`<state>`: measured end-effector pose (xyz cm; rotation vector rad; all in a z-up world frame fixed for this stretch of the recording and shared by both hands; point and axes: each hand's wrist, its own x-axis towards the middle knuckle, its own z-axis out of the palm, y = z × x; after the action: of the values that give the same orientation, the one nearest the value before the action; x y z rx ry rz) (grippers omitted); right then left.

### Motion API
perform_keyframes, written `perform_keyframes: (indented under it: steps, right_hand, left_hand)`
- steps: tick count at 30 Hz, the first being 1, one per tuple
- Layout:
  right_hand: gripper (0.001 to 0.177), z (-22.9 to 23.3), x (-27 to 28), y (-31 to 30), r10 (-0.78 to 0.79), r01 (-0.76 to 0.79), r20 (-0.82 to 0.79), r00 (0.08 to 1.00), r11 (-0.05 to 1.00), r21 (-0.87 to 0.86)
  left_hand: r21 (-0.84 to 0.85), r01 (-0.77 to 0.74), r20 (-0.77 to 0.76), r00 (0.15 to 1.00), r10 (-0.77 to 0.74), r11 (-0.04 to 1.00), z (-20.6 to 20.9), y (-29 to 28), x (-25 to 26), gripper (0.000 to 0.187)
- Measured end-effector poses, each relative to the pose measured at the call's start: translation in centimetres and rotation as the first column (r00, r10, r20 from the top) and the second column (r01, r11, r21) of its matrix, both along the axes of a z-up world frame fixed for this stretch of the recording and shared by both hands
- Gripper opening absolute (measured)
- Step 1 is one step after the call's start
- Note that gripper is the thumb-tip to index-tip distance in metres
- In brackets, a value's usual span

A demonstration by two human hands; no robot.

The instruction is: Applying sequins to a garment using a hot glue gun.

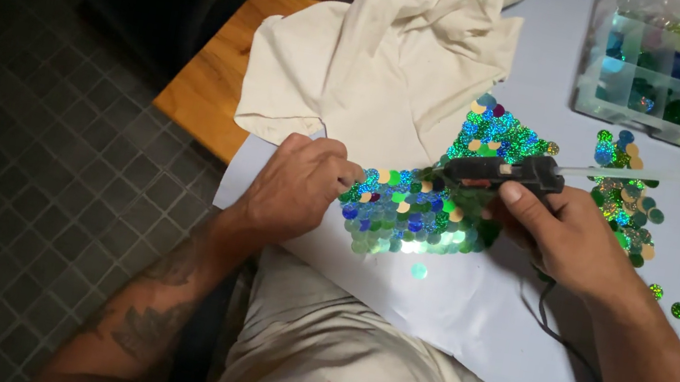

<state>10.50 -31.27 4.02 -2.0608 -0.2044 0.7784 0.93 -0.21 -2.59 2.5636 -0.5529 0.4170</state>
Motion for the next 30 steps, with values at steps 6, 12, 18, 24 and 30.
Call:
perform_keyframes:
  steps: [6, 12, 18, 24, 30]
  right_hand:
    - [0.055, 0.1, -0.4, 1.1, 0.036, -0.035, 0.051, 0.998, 0.999, -0.023]
    - [0.051, 1.9, -0.7, 5.2, 0.164, -0.128, 0.128, 0.978, 0.959, -0.253]
    - [0.058, 1.9, -0.4, 8.0, 0.24, -0.193, 0.106, 0.965, 0.921, -0.337]
    - [0.067, 4.8, -1.7, 11.8, 0.309, -0.255, 0.108, 0.945, 0.902, -0.35]
    - [0.061, 3.7, -1.4, 11.9, 0.298, -0.255, 0.085, 0.951, 0.909, -0.329]
  left_hand:
    - [-0.317, -0.119, -0.063, 0.993, 0.104, 0.941, -1.2, 0.5, -0.8, 0.02]
    - [-0.475, -0.111, -0.02, 0.993, 0.115, 0.873, 0.0, 1.2, -1.8, 0.01]
    - [-0.487, -0.158, 0.011, 0.982, 0.187, 0.859, -1.3, 2.3, -2.6, 0.011]
    - [-0.535, -0.321, -0.096, 0.942, 0.321, 0.782, -0.2, 1.7, -3.6, 0.011]
    - [-0.539, -0.384, -0.157, 0.92, 0.358, 0.75, 0.1, 1.7, -3.6, 0.01]
